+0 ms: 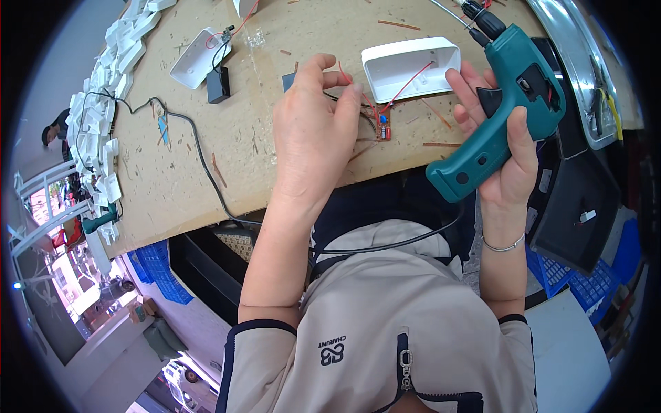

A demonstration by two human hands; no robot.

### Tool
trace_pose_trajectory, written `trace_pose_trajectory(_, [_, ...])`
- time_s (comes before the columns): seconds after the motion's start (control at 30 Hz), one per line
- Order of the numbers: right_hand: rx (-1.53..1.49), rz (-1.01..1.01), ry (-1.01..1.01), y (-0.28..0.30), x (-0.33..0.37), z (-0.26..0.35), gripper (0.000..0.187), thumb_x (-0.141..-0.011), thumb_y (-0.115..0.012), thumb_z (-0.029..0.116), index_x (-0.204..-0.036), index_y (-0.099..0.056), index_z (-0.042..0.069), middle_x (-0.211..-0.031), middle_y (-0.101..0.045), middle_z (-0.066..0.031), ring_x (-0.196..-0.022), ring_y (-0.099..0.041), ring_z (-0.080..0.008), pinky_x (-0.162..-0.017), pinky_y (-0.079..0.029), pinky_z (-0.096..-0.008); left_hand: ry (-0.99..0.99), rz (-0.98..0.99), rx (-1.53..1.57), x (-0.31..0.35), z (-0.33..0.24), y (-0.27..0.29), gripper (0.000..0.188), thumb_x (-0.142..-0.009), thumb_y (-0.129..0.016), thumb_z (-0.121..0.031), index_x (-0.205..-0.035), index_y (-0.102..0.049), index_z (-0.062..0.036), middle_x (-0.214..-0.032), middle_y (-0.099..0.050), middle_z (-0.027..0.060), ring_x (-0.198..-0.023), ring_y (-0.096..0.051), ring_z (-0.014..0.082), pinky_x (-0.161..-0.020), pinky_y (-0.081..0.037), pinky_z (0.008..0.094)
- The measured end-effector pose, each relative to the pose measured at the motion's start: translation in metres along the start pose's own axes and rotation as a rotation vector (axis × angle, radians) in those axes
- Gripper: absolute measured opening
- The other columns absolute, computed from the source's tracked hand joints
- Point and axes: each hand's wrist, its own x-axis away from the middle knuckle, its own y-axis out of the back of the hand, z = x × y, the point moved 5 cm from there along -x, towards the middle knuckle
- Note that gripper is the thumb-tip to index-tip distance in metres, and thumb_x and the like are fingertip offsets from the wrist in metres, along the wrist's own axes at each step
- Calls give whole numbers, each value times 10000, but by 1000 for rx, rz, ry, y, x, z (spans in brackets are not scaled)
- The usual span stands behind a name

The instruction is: Soldering wires and small electronic components inside plastic boxes using a handheld soldering gun at a manual workstation.

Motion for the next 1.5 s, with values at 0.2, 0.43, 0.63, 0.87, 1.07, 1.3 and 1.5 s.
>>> trace_pose_trajectory(0.2, [-26,-51,-1,-7,5,-4,508,-847,-590,254,-1246,-408,-2,-1235,-465,-200,-1161,-460,-337,-881,-459,-393,203,41,475,4,7,-2,233,-775,-602,-28,-987,-551,53,-817,-635,96,-625,-582,126,-597,-472,247])
trace_pose_trajectory(0.43, [-67,-72,-21,-20,15,-11,494,-849,-589,212,-1255,-400,5,-1228,-477,-179,-1148,-477,-309,-880,-460,-413,-695,-191,68,21,-27,2,187,-701,-594,0,-881,-602,-51,-736,-562,30,-662,-547,178,-639,-397,296])
trace_pose_trajectory(0.63, [49,-24,-14,-19,13,-11,528,-881,-528,277,-1286,-348,-11,-1290,-407,-214,-1219,-396,-335,-941,-421,-412,-934,-210,-166,19,-38,-14,184,-648,-595,-69,-828,-595,-102,-707,-533,-17,-638,-524,154,-621,-334,290])
trace_pose_trajectory(0.87, [96,-12,8,-21,11,-9,514,-883,-526,275,-1282,-357,-1,-1266,-431,-215,-1200,-420,-335,-931,-430,-415,-889,-356,-316,8,-45,-14,101,-641,-638,-94,-719,-574,-99,-866,-537,2,-794,-522,166,-740,-292,370])
trace_pose_trajectory(1.07, [115,-8,8,-22,11,-8,546,-878,-530,288,-1295,-335,-5,-1273,-422,-224,-1200,-417,-340,-929,-433,-421,-835,-290,-269,-3,-43,-25,55,-684,-640,-96,-724,-629,-60,-892,-582,26,-810,-533,171,-797,-323,324])
trace_pose_trajectory(1.3, [309,42,113,-12,38,15,623,-868,-538,315,-1312,-285,-40,-1264,-418,-256,-1104,-507,-316,-801,-499,-353,-750,-254,-174,-9,-41,-28,57,-682,-616,-74,-707,-635,-26,-879,-591,41,-809,-554,182,-814,-340,322])
trace_pose_trajectory(1.5, [614,-125,218,-6,82,33,747,-795,-629,400,-1269,-323,-89,-1185,-475,-267,-725,-550,-128,-582,-455,-219,-733,-260,-199,-14,-43,-30,45,-645,-623,-56,-673,-615,-22,-872,-587,55,-816,-546,207,-759,-347,371])
